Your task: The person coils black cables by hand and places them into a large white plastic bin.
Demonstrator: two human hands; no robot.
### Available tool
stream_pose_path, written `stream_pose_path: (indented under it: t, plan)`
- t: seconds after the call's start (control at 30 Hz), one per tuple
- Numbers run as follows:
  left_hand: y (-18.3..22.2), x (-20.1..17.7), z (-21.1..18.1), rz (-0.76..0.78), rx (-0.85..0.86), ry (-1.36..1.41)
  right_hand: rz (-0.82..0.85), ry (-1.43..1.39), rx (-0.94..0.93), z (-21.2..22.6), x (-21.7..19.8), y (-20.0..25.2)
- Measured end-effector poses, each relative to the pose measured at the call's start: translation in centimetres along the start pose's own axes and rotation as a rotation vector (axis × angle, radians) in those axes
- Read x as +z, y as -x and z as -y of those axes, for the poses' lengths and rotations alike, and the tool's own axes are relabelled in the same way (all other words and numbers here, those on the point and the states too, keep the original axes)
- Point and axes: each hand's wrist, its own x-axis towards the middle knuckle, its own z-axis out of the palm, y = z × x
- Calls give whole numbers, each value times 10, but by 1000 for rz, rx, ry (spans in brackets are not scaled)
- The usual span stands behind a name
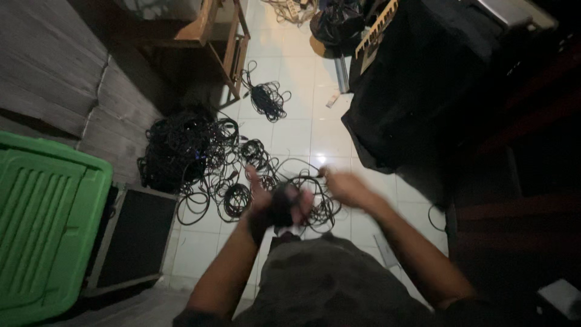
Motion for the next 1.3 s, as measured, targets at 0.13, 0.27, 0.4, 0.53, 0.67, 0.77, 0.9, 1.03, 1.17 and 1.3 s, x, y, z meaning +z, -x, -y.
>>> stream_pose_path:
  t: [0.13, 0.27, 0.4, 0.53, 0.67, 0.77, 0.9, 1.03, 1.17, 1.3]
  plan:
    - [-18, -37, 18, -720, 49, 99, 188, 92, -175, 22, 30, 23]
    - [-3, -58, 61, -405, -653, -499, -52, 36, -386, -2, -22, 37]
    - [11, -15, 46, -191, -174, 428, -188, -276, 43, -49, 3, -29]
    - [-12, -41, 21, -520, 77, 255, 266, -280, -72, -44, 123, -16]
    - [-14, -56, 28, -683, -581, -524, 183, -166, -128, -38, 75, 1]
    - [8, -20, 24, -249, -620, 58, -129, -93, -285, -42, 19, -18]
    - [4, -35, 10, -153, 49, 274, 152, -327, 223, 0, 72, -46]
    - [-1, -119, 10, -803, -84, -14, 231, -340, -101, 17, 83, -28]
    - [36, -105, -3, -140, -520, 182, -109, -154, -367, -5, -3, -71]
    - [29, -88, -55, 150, 141, 260, -148, -531, -215, 17, 40, -138]
